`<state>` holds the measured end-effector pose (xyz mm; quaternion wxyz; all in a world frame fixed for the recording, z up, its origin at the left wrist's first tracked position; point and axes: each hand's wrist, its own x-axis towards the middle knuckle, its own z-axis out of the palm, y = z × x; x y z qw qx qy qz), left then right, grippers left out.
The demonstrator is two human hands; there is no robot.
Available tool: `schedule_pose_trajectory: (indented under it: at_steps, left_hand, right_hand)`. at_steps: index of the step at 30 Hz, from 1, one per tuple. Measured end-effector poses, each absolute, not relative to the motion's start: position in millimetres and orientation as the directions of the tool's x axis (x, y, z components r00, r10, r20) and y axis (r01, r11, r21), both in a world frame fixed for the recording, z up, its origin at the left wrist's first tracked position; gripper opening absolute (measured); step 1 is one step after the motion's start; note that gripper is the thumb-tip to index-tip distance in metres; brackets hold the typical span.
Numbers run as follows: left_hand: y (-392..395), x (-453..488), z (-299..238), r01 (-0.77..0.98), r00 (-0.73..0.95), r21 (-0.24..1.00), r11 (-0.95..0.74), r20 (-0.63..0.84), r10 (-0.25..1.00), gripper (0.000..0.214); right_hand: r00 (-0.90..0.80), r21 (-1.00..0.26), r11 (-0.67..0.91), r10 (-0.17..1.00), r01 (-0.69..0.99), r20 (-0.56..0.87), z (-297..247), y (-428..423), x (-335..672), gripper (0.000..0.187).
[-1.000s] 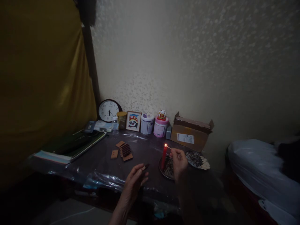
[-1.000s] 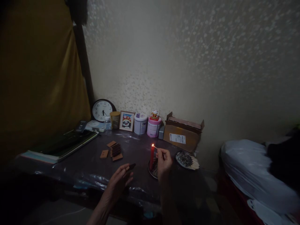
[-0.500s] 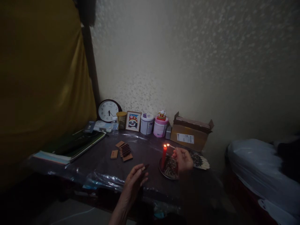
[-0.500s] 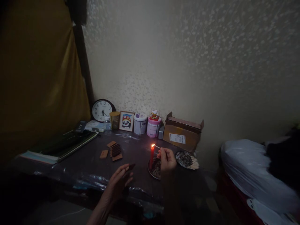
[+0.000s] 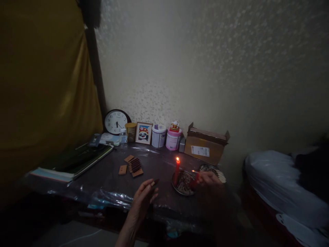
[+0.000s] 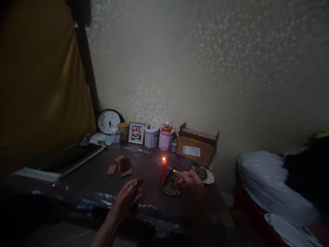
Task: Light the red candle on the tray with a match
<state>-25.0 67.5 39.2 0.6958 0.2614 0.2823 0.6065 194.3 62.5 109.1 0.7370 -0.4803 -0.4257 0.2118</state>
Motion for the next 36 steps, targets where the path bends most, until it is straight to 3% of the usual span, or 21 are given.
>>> schedule_pose_trajectory:
  at_steps: [4, 7, 14, 21, 28, 36]
  left_hand:
    - [68.0, -26.7, 38.6, -0.699, 0.114, 0.702, 0.137, -0.079, 0.990, 0.027]
    - [68.3, -28.1, 36.6, -0.697, 0.113, 0.703, 0.142, -0.087, 0.990, 0.028]
    - [70.4, -30.4, 30.9, -0.687, 0.134, 0.710, 0.156, -0.087, 0.987, 0.026]
    - [70.6, -29.7, 31.1, -0.673, 0.138, 0.722, 0.163, -0.094, 0.986, 0.027]
    - [66.5, -27.3, 35.6, -0.673, 0.148, 0.723, 0.157, -0.075, 0.986, 0.026]
    - [69.4, -24.0, 32.4, -0.665, 0.142, 0.728, 0.167, -0.097, 0.985, 0.029]
  right_hand:
    - [0.363, -0.925, 0.372, 0.874, -0.075, 0.322, 106.0, 49.8, 199.9, 0.024]
    - [0.252, -0.927, 0.375, 0.897, -0.005, 0.362, 107.4, 41.9, 201.1, 0.021]
    - [0.173, -0.961, 0.252, 0.947, 0.117, 0.269, 106.6, 33.5, 210.8, 0.024]
    - [0.348, -0.960, 0.194, 0.902, 0.201, 0.255, 94.1, 34.5, 267.9, 0.028]
    - [0.635, -0.964, 0.113, 0.733, 0.241, 0.244, 67.7, 44.7, 336.6, 0.031]
    - [0.702, -0.959, 0.210, 0.655, 0.188, 0.281, 67.4, 50.8, 367.8, 0.026]
